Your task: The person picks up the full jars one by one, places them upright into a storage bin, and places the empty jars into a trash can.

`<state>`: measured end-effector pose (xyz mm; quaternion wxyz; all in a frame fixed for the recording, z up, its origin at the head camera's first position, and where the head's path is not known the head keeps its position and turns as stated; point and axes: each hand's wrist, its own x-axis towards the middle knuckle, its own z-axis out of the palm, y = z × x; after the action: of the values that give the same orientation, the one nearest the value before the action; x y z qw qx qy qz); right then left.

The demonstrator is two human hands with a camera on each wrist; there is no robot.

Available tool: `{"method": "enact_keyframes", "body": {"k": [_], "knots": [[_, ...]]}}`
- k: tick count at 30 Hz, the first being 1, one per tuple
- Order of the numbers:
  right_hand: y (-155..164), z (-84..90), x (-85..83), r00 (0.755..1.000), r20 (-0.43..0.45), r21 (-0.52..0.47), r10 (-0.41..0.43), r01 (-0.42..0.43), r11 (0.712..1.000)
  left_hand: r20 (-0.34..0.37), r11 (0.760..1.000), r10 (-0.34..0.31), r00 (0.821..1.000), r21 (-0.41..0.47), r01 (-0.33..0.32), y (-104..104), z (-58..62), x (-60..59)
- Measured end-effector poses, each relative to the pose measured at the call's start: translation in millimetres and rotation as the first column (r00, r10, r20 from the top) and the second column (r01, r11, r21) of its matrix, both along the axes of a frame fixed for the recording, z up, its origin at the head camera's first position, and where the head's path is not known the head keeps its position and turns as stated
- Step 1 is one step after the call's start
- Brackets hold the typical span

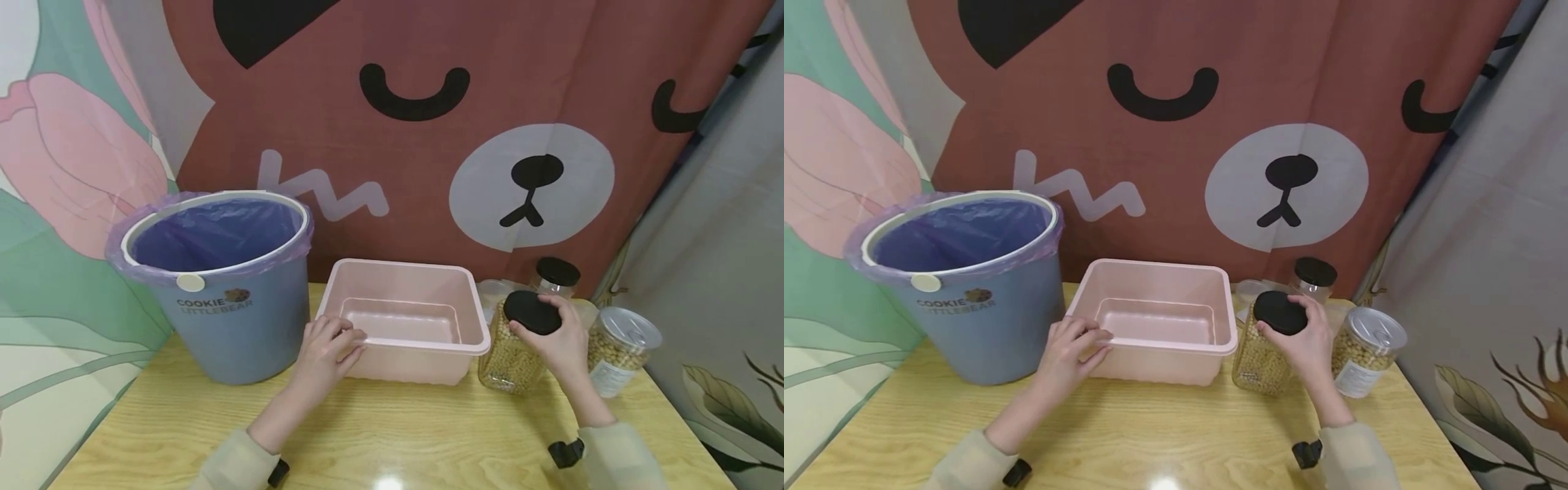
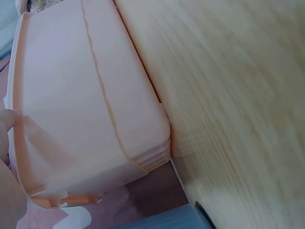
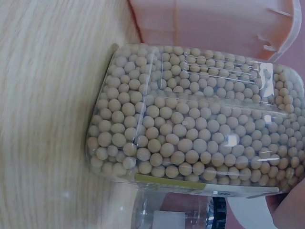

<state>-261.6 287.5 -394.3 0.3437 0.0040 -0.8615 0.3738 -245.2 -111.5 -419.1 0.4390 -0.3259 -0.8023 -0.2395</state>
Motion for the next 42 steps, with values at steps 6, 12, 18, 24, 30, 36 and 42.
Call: {"method": "enact_keyframes", "body": {"k": [6,12,18,24,30,36,42], "knots": [[-1.1,16.6,10.3,0.998,0.054,-0.031,-0.035,0.037,0.999,0.011,1.000,-0.006,1.000,-0.005,0.006,1.0,1.6,0.3],[-4.2,47.9,20.0,1.000,0.013,-0.033,-0.024,0.024,0.999,-0.006,0.999,-0.038,0.999,0.001,0.038,2.8,4.5,-0.9],[-10.7,84.8,28.6,0.999,-0.016,-0.041,-0.037,0.036,0.999,-0.043,0.998,-0.065,0.997,0.001,0.065,5.7,4.0,-1.2],[-17.8,119.5,33.5,0.998,-0.026,0.017,-0.060,0.061,0.998,-0.019,0.999,-0.052,0.998,0.011,0.052,6.8,3.3,-0.1],[-27.1,146.3,31.7,0.999,0.002,0.018,-0.049,0.049,0.999,0.000,0.999,-0.038,0.999,0.030,0.038,5.7,2.6,1.7],[-49.3,163.9,20.0,0.999,-0.034,-0.016,0.007,-0.008,1.000,0.008,0.999,-0.028,1.000,0.042,0.027,3.8,1.4,2.5],[-73.3,166.3,4.7,0.991,-0.081,-0.018,0.106,-0.108,0.994,0.019,0.999,-0.031,0.999,0.038,0.030,2.7,0.8,1.8]]}}
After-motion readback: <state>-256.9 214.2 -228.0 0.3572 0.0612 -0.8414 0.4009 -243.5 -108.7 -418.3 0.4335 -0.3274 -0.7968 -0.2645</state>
